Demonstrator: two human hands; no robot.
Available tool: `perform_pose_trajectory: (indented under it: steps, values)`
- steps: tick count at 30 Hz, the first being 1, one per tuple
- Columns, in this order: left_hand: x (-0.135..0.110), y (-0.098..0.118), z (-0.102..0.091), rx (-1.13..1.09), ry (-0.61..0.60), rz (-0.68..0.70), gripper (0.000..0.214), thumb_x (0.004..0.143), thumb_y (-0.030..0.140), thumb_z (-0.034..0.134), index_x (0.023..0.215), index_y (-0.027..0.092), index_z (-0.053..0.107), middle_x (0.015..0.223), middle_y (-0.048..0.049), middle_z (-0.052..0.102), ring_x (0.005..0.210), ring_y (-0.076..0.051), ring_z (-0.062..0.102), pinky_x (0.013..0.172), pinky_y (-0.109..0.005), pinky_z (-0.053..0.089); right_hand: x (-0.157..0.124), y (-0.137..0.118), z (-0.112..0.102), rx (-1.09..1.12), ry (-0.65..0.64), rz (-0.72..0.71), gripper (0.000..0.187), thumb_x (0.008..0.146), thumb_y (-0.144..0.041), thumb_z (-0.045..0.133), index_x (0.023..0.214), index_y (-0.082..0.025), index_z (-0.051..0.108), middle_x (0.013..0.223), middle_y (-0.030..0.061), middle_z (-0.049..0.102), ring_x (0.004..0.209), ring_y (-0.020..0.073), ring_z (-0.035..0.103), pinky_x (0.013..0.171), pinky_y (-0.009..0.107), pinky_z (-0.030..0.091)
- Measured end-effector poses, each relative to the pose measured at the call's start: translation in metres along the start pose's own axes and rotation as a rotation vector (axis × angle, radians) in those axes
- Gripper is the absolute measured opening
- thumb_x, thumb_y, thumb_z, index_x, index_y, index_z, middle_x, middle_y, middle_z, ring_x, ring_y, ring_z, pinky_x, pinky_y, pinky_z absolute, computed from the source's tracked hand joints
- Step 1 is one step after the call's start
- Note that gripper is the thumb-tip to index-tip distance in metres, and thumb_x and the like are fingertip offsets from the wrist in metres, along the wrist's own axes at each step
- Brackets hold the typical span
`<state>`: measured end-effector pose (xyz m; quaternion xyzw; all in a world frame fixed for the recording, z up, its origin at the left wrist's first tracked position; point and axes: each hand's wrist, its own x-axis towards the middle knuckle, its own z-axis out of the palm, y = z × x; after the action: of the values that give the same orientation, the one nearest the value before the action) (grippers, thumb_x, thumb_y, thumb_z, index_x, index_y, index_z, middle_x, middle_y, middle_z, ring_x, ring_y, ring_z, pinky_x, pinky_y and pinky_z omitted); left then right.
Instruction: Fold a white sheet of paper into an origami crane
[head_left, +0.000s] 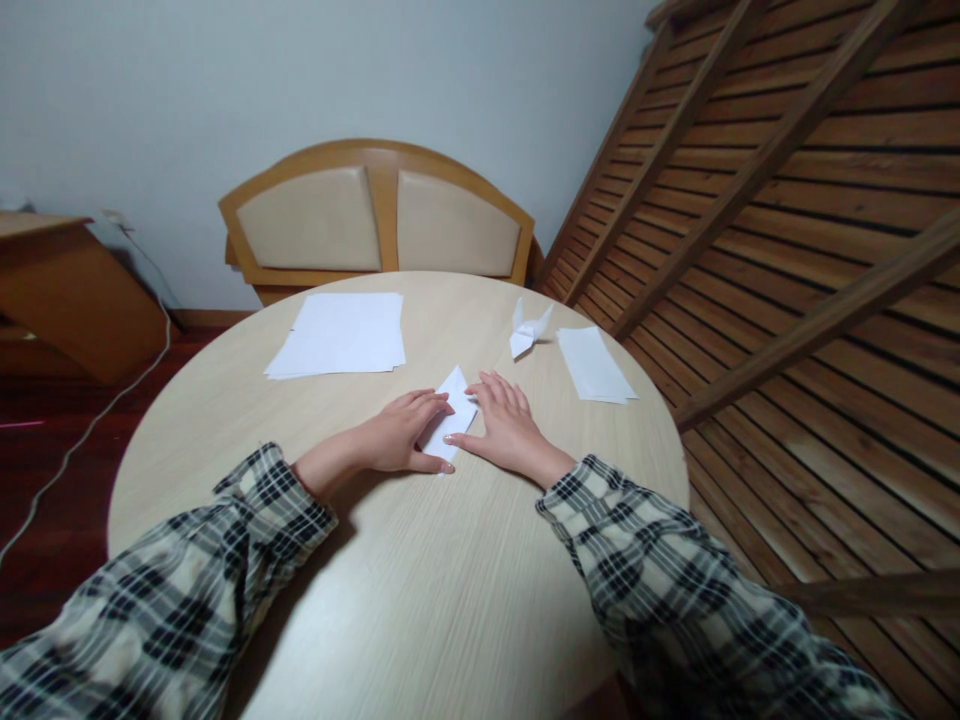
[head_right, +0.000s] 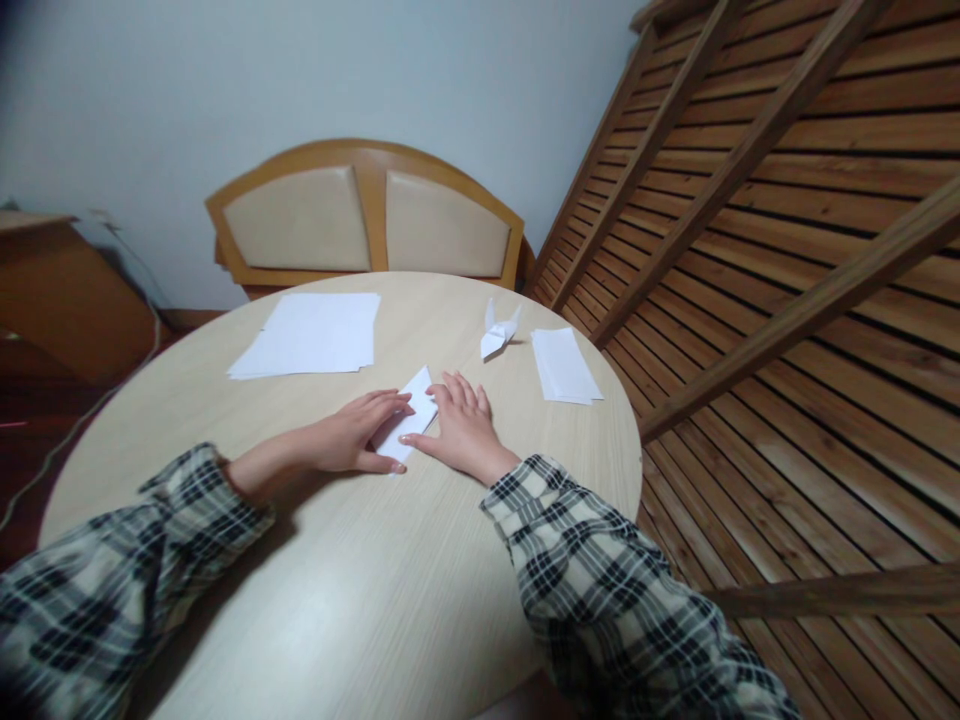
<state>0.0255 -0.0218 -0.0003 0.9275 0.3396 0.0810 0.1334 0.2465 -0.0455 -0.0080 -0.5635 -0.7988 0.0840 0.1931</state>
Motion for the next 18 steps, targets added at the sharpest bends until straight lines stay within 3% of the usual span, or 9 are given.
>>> perform_pose_trajectory:
  steps: [18]
  values:
    - [0.001,-0.001,0.002,-0.004,-0.007,-0.021,0.092,0.077,0.075,0.066,0.142,0.014,0.043,0.153,-0.0235,0.043,0.146,-0.040,0.035,0.118,-0.055,0.032,0.014,0.023,0.005,-0.023,0.068,0.042,0.065,0.082,-0.063,0.069,0.131,-0.022,0.054,0.156,0.0175,0.040,0.149,0.0354,0.031,0.119,0.062,0.022]
